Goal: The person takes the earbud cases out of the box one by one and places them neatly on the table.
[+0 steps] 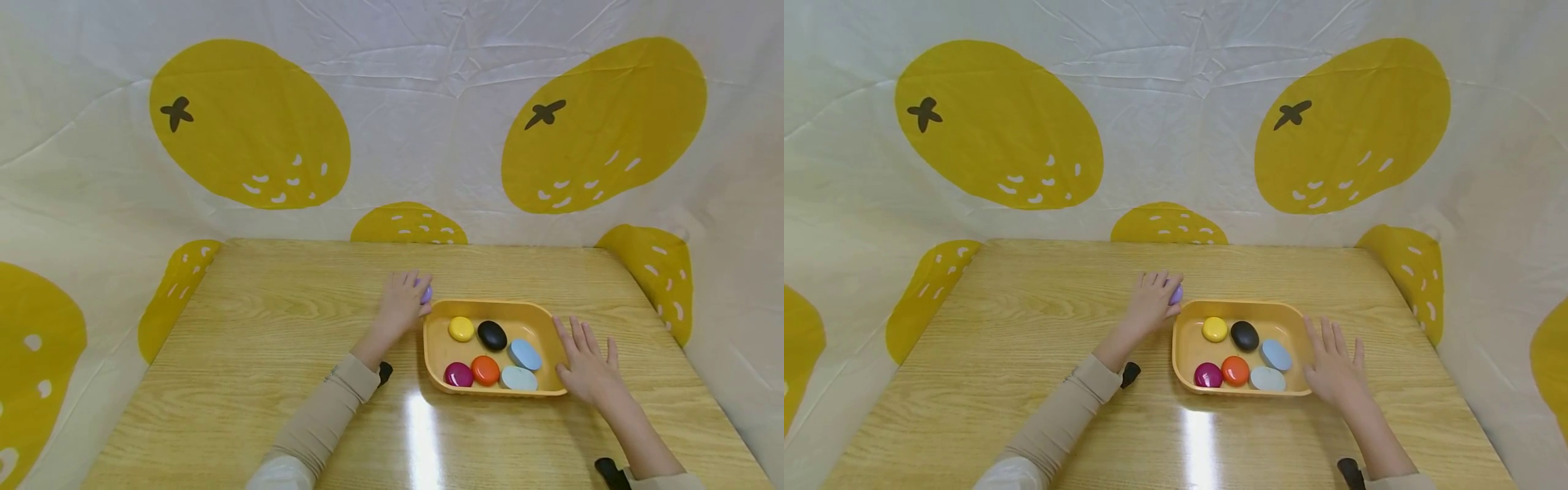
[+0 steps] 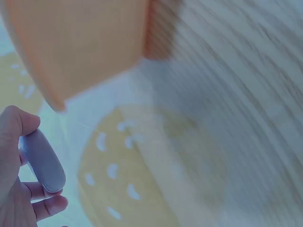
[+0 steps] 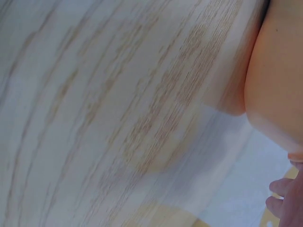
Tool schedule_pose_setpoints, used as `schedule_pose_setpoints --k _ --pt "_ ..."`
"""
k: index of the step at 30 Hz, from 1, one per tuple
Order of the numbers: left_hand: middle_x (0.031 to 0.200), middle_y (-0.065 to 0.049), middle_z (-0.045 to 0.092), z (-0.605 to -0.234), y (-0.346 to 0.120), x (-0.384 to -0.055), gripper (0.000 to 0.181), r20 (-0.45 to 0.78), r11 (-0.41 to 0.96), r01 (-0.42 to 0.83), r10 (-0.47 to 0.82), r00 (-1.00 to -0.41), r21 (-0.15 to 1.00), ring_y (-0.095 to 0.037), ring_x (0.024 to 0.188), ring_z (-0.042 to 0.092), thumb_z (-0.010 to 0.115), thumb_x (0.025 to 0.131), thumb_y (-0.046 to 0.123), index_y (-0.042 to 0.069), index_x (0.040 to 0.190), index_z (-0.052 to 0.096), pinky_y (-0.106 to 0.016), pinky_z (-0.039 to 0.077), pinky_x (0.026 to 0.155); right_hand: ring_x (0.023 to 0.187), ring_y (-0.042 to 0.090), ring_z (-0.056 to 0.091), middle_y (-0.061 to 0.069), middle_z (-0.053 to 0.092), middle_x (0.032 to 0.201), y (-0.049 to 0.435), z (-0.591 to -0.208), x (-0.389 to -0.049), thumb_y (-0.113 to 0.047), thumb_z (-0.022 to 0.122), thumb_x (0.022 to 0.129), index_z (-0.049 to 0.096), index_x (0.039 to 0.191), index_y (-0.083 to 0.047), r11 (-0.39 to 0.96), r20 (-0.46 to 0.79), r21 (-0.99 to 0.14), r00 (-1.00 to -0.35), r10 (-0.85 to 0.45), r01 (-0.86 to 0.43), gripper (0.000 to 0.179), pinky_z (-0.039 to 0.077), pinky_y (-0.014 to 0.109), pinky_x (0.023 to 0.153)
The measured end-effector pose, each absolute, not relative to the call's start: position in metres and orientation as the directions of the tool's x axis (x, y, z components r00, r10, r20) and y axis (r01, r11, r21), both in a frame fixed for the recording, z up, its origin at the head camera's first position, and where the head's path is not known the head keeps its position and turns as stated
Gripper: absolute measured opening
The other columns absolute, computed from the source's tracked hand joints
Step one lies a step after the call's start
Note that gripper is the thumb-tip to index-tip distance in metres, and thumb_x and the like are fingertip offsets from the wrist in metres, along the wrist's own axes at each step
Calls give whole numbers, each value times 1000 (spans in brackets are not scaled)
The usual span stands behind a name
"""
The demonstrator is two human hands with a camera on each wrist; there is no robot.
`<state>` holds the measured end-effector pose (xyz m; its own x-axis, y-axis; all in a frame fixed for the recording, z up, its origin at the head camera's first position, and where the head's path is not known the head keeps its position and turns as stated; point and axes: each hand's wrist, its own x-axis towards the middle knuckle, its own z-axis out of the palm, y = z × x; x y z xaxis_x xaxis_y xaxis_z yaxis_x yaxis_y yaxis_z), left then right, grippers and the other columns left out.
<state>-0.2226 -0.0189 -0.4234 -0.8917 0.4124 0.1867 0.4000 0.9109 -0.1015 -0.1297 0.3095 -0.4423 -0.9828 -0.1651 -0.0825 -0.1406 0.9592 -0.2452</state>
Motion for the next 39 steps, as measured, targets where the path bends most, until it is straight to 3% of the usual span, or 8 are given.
schedule_pose_setpoints --k 7,18,25,34,39 --pt "135 -6 38 -440 -37 -234 56 125 926 359 372 -920 -115 -23 122 38 50 87 50 24 135 37 -46 30 102 135 43 -5 24 -5 149 309 -442 -130 -18 46 89 -9 147 -19 959 -83 -243 -982 -167 -143 80 -21 62 95" --pt "131 -6 41 -462 -47 -241 52 48 923 365 372 -927 -118 -24 120 39 53 87 47 22 131 39 -46 33 99 135 43 -3 24 -5 149 309 -442 -132 -18 45 89 -9 147 -19 960 -85 -241 -982 -168 -143 79 -22 61 96" --pt "123 -6 43 -467 -51 -242 46 -44 922 370 368 -929 -115 -24 115 41 51 91 42 20 129 39 -45 36 95 135 42 -6 23 -7 149 310 -444 -131 -18 46 89 -8 147 -18 959 -96 -249 -982 -164 -135 79 -24 59 95" --pt "126 -6 42 -464 -51 -241 40 -97 934 349 341 -935 -79 -25 116 41 49 92 38 21 127 37 -47 35 95 135 43 -6 25 -3 149 310 -443 -131 -18 46 88 -5 148 -17 958 -92 -254 -983 -161 -133 78 -25 59 95" --pt "131 -6 40 -462 -49 -239 47 -124 939 339 330 -936 -60 -25 119 39 48 92 40 23 135 34 -49 32 99 135 43 -5 25 -2 149 310 -443 -130 -18 46 89 -8 147 -18 959 -92 -249 -983 -161 -134 79 -24 59 95"
